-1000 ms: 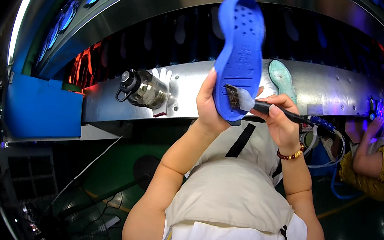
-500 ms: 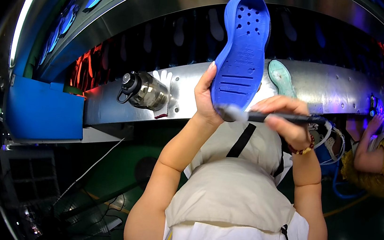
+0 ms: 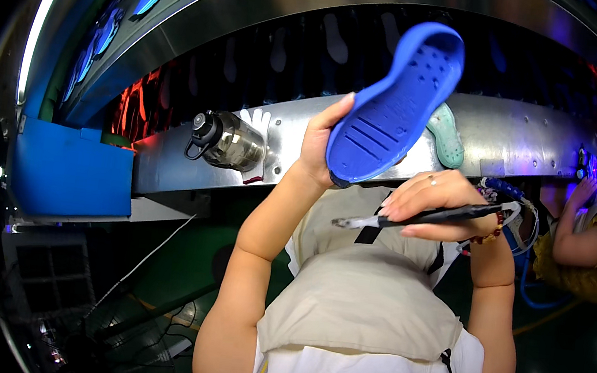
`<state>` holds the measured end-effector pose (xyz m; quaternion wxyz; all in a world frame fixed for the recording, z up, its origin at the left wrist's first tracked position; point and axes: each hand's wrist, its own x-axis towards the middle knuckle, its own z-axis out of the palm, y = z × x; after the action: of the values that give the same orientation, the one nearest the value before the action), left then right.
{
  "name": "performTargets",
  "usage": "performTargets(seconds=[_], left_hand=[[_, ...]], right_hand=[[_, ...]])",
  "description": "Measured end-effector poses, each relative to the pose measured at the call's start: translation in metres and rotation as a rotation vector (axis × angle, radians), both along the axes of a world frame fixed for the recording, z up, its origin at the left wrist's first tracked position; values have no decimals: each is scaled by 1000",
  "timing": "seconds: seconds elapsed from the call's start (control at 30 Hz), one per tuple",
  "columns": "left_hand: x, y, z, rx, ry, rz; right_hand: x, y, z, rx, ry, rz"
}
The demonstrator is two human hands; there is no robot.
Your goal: The person picks up blue shoe soles from a conveyor belt and wipes the interior surface with a handheld cleaning tool before placing them back on the belt.
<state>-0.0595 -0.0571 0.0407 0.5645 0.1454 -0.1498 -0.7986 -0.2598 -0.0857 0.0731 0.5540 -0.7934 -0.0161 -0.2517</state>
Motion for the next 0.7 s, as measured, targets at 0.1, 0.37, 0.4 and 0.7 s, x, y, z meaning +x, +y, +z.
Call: performTargets(seconds=[0.1,0.37,0.4,0.7], left_hand=[[-3,2,10,154,-109,-95],[5,8,1,168,-435,-212],[3,8,2,178,-443,-219],[6,13,-5,194,-557,-209]], right_hand=[[-11,-13,4,-21,48,-254],[-22,-27,8,-115,223,52],[-22,-27,7,-126,190,-15],[-25,-49,8,-247,329,11]])
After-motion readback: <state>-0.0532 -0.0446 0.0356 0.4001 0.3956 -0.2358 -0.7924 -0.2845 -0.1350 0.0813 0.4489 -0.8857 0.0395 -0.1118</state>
